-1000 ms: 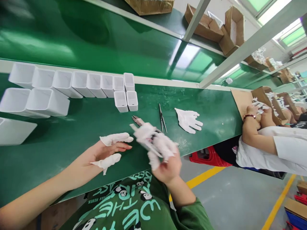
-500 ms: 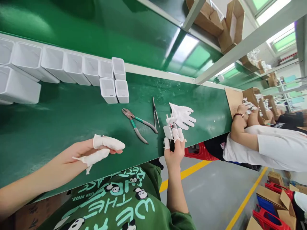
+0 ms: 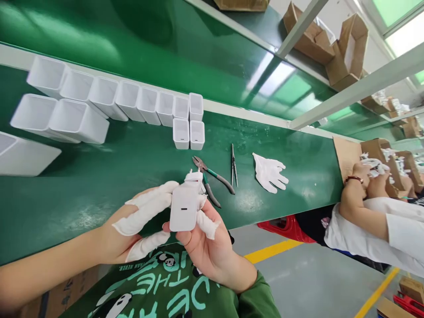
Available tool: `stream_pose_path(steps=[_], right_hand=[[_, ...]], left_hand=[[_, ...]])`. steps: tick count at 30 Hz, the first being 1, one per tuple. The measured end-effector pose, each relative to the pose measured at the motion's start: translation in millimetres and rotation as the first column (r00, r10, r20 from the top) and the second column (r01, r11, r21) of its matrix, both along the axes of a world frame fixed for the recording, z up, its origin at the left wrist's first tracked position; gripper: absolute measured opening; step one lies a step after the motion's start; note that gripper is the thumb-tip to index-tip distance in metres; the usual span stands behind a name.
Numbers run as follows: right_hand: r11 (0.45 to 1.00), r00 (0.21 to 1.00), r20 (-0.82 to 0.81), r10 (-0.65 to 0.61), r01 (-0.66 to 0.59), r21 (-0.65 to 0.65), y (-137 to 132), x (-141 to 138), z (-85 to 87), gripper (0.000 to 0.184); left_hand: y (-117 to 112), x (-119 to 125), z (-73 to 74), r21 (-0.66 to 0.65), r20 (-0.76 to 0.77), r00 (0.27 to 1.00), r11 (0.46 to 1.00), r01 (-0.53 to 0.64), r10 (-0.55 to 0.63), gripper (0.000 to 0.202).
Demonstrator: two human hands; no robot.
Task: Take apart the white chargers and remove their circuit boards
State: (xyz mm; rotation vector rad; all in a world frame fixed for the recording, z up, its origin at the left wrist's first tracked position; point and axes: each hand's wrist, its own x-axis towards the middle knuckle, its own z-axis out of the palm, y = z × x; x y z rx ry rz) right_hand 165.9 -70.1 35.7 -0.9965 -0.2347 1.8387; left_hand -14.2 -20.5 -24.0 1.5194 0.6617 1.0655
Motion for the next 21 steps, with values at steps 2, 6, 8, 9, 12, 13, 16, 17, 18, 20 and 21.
stream_pose_path(steps=[2,6,8,9,12,13,16,17,18,20,21], right_hand=[[1.0,0.999,-0.041,-0.002,0.001,-0.019,7.2,-2.8,1.4,0.031],[1.0,0.999,0.026,0.03,-0.031,0.005,13.8,-5.1,2.8,0.029],[0.998,0.996,0.062,0.061,-0.063,0.026,12.5,-6.2,2.4,0.033],[0.997,0.994,0.077,0.074,-0.076,0.029,11.3,-6.1,2.2,0.036],[0.994,0.988,0.115,0.102,-0.106,0.029,13.5,1.3,3.3,0.041],[0.992,0.984,0.14,0.108,-0.115,0.043,19.2,6.9,4.3,0.04],[0.972,0.901,0.432,0.046,-0.14,0.188,61.8,30.6,7.1,0.035],[0.954,0.812,0.583,-0.03,-0.151,0.26,85.0,38.9,7.2,0.032],[0.923,0.665,0.734,-0.137,-0.183,0.339,111.7,46.4,6.9,0.03],[0.891,0.548,0.791,-0.274,-0.165,0.423,169.6,57.2,5.5,0.027],[0.872,0.49,0.799,-0.349,-0.143,0.468,197.6,60.2,4.8,0.028]], left_hand=[[3.4,-2.2,2.5,0.151,-0.031,0.999,0.988,-0.01,0.015,0.066],[5.8,-4.8,2.0,0.358,-0.057,0.997,0.933,-0.028,0.052,0.084],[4.7,-4.5,-0.7,0.341,-0.044,0.998,0.939,-0.035,0.053,0.083],[3.8,-4.1,-2.3,0.325,-0.029,0.998,0.945,-0.041,0.053,0.082],[1.5,-3.6,-5.5,0.267,0.008,0.998,0.961,-0.068,0.068,0.08],[1.1,-3.9,-5.7,0.265,-0.002,0.997,0.961,-0.078,0.082,0.079],[0.8,-5.4,-3.4,0.331,-0.118,0.983,0.939,-0.091,0.137,0.079],[1.1,-5.7,-2.2,0.371,-0.162,0.975,0.925,-0.085,0.154,0.079],[1.6,-5.8,-1.1,0.411,-0.198,0.965,0.909,-0.074,0.169,0.08],[3.3,-5.1,0.2,0.493,-0.241,0.951,0.869,-0.05,0.191,0.081],[4.6,-4.3,0.3,0.534,-0.254,0.945,0.844,-0.04,0.205,0.08]])
